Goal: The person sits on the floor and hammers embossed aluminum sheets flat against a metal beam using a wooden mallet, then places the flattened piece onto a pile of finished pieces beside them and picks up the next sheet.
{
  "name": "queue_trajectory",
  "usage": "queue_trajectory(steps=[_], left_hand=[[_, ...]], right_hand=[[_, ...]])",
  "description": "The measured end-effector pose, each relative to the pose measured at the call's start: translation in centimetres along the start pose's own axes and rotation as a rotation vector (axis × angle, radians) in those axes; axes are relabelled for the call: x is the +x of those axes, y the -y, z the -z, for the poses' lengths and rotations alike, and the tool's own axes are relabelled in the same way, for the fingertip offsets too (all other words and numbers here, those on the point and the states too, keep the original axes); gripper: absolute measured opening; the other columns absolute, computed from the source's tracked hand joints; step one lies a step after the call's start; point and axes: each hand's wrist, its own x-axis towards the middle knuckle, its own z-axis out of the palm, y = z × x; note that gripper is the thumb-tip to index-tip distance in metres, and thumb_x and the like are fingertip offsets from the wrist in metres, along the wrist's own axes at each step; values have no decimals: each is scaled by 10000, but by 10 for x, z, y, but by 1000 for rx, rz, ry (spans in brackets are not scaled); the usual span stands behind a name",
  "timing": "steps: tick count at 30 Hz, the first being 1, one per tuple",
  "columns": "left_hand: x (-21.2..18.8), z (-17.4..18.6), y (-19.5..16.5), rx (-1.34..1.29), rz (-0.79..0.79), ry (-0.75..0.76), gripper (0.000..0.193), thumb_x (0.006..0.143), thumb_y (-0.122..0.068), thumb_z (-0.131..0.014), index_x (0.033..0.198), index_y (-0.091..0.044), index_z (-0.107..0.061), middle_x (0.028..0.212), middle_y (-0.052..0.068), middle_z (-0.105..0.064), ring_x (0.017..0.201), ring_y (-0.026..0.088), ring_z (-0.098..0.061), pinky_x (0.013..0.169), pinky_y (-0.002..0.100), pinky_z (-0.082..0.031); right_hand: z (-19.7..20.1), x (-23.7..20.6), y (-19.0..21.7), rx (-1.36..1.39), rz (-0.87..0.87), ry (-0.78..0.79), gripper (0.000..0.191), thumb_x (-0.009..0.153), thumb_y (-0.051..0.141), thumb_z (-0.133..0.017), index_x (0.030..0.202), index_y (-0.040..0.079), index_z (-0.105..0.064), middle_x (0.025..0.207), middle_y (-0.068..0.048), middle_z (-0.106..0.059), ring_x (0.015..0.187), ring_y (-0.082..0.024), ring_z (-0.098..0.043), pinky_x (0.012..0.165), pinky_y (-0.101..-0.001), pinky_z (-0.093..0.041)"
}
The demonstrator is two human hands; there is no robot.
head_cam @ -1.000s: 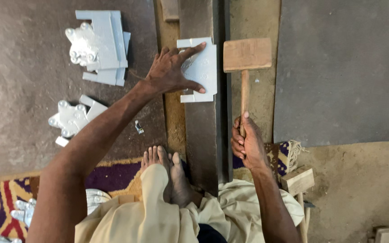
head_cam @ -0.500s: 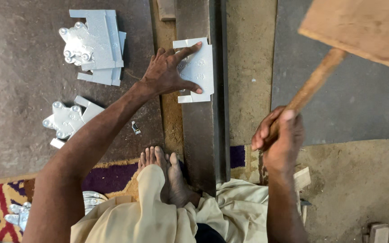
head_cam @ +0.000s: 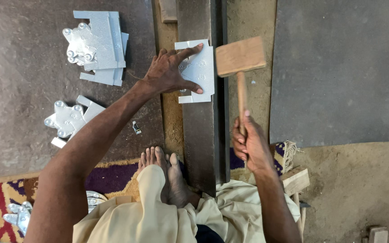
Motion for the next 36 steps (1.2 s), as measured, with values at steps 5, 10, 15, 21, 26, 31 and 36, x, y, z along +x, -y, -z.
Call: queue_trajectory(steps=[5, 10, 15, 21, 26, 31, 36], left_hand=[[0, -2, 3, -51, -48, -3, 1341, 515, -894, -834, 1616, -302, -349, 1202, 206, -677, 1133, 382, -601, 1094, 559, -427], [2, -4, 0, -23, 25, 36, 1346, 487, -880, -838, 1610, -323, -348, 1173, 208, -679, 1089, 399, -586, 1069, 561, -437], [-3, -3, -5, -3, -60, -16, 1332, 504, -869, -859, 1611, -322, -357, 1249, 226, -662, 1117, 419, -582, 1074, 608, -394], [-3, -3, -5, 12, -49, -18, 1306, 527, -857, -859, 1606, -312, -365, 1244, 239, -677, 1190, 476, -574, 1097, 622, -387], [0, -9, -2, 40, 0, 30, 1313, 518, -875, -840, 1602, -312, -358, 1290, 242, -664, 1200, 469, -590, 1101, 603, -399], [0, -11, -1, 22, -32, 11, 1324, 528, -882, -832, 1620, -317, -342, 1243, 231, -686, 1223, 446, -602, 1146, 613, -393], [4, -9, -4, 128, -80, -84, 1324, 530, -893, -853, 1614, -316, -357, 1322, 234, -655, 1211, 497, -563, 1037, 648, -398]], right_hand=[[11, -36, 40, 24, 355, -210, 544, 1020, 649, -435, 983, 119, -548, 606, 58, -427, 409, -56, -363, 292, -250, -320], [15, -2, 40, 299, 1086, 11, 399, 1115, 541, -431, 1028, 186, -589, 585, 59, -434, 400, -22, -368, 354, -222, -338], [22, 48, -43, -326, 116, -259, 406, 1108, 522, -442, 943, 153, -484, 628, 41, -386, 437, -72, -335, 343, -246, -303], [46, -10, -53, -103, 95, -383, 465, 972, 601, -453, 983, 155, -581, 602, 63, -441, 417, -66, -353, 311, -261, -296], [65, -81, 11, 332, 617, 22, 488, 1129, 595, -429, 939, 154, -514, 663, 79, -412, 505, -53, -392, 401, -252, -373], [54, -42, -54, 30, 872, -334, 479, 1203, 502, -421, 896, 138, -469, 678, 52, -379, 534, -83, -376, 477, -264, -353], [63, -16, -98, -539, 299, -300, 513, 1278, 409, -414, 853, 123, -424, 694, 25, -347, 564, -112, -360, 553, -277, -333]])
